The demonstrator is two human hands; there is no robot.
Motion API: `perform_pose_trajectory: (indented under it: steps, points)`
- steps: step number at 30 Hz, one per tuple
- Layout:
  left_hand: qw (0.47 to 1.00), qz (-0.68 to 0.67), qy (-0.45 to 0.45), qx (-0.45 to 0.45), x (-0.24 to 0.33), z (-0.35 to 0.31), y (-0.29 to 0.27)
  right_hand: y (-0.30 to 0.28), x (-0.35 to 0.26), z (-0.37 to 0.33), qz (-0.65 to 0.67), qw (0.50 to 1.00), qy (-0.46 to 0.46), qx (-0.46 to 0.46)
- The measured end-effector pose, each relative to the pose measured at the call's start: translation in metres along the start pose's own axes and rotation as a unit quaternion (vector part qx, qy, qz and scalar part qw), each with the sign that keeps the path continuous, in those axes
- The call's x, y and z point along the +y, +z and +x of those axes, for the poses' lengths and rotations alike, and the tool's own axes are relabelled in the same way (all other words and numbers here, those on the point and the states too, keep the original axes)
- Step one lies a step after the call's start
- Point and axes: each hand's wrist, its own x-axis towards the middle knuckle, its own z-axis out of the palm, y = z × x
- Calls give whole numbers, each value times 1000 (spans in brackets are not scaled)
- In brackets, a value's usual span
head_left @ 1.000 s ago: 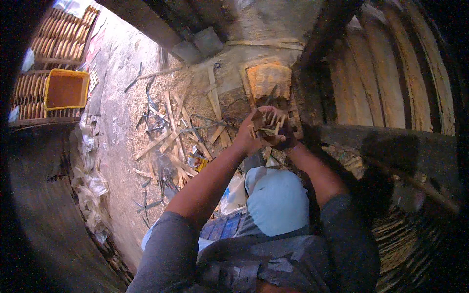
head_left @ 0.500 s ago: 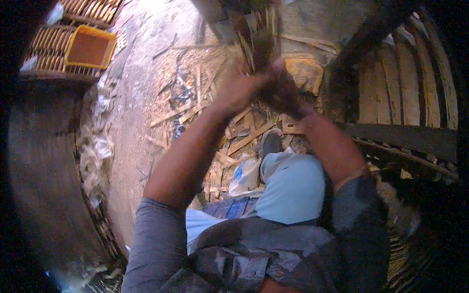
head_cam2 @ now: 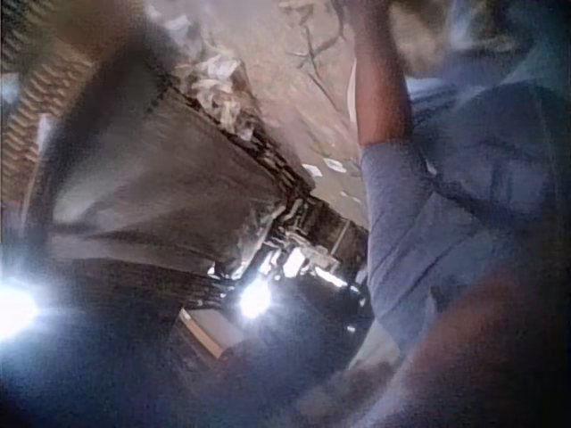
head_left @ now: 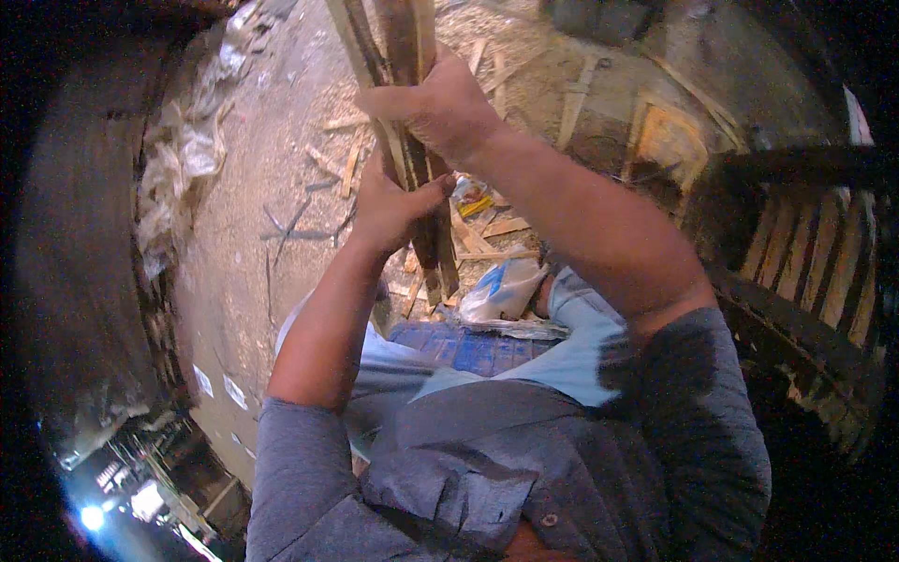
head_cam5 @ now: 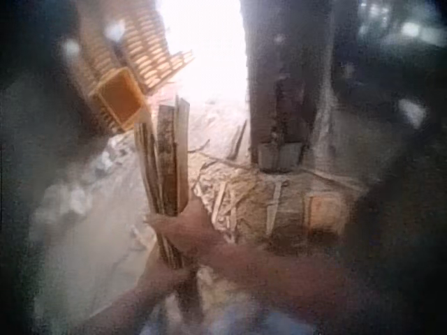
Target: The person sits on the floor and assembles small wooden trays by hand. They pick up thin wooden slats from a pile, interlace them into a grid pattern, and place the finished trays onto a nearby rack.
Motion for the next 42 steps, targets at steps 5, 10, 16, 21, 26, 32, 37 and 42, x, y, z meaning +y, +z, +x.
perform_pose_trajectory:
  steps: [5, 10, 16, 21, 26, 32, 37, 42]
  points:
    - [994, -64, -55, 63, -26, -21, -80, 73, 66, 19, -32, 998, 43, -46]
    - [955, -236, -71, 167, -57, -53, -160, 107, 126, 39, -5, 982, 130, -138]
    - [865, -439, 73, 232, -45, -67, -247, -28, 324, -37, -550, 769, 286, -154]
    - [854, -418, 104, 292, -47, -82, -270, -80, 392, -136, -728, 557, 350, -192]
    - [850, -398, 98, 331, -59, -92, -279, -103, 409, -137, -723, 587, 360, -62]
    - [839, -409, 109, 342, -68, -102, -295, -88, 393, -127, -501, 762, 343, 224]
    - [833, -420, 104, 345, -68, -104, -291, -103, 384, -136, -581, 782, 199, 103]
    - [836, -428, 109, 324, -59, -105, -288, -127, 296, -71, -671, 642, 359, -93]
